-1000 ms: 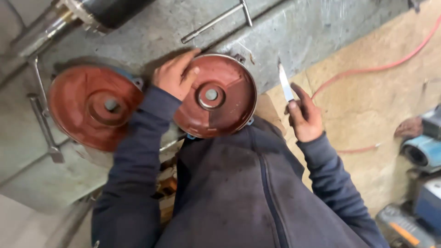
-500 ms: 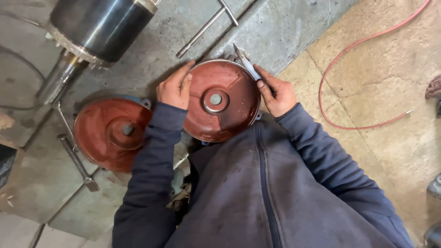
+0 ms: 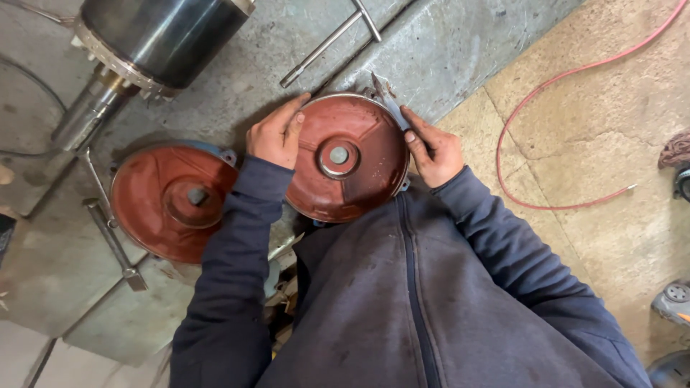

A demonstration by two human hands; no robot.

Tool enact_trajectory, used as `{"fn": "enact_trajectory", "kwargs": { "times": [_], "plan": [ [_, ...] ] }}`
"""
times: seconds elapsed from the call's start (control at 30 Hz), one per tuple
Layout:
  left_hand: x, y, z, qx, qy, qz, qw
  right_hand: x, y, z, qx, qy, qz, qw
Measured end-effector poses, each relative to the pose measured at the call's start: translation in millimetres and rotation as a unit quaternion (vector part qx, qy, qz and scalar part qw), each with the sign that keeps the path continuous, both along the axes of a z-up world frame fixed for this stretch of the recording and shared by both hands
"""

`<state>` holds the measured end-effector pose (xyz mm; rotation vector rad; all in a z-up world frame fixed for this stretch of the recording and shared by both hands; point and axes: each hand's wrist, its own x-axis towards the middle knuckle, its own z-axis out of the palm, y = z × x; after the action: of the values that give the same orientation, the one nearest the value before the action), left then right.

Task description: The person uses a cordless drill to work on a red metal part, then uses a knife to scrape its surface. They continue drilling the part from different angles and later use the knife to scrape the edges of the drilled holes.

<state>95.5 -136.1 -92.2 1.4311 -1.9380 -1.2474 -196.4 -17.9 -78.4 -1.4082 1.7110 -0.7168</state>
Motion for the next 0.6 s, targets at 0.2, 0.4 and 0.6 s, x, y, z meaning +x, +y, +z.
{"fn": "enact_trajectory", "kwargs": {
  "times": [0.2,0.4,0.6],
  "plan": [
    [-3,-3,5,0.011,0.000,-0.001,1.000,1,-1,4,-0.003,0.033,0.007,0.999],
    [-2,-4,6,-0.003,0.005,-0.007,1.000,1,2,-2,-0.028,0.042,0.013,0.999],
    [-2,-4,6,0.010,0.004,-0.008,1.000,8,-1,12,0.006,0.098,0.016,0.995]
  ]
}}
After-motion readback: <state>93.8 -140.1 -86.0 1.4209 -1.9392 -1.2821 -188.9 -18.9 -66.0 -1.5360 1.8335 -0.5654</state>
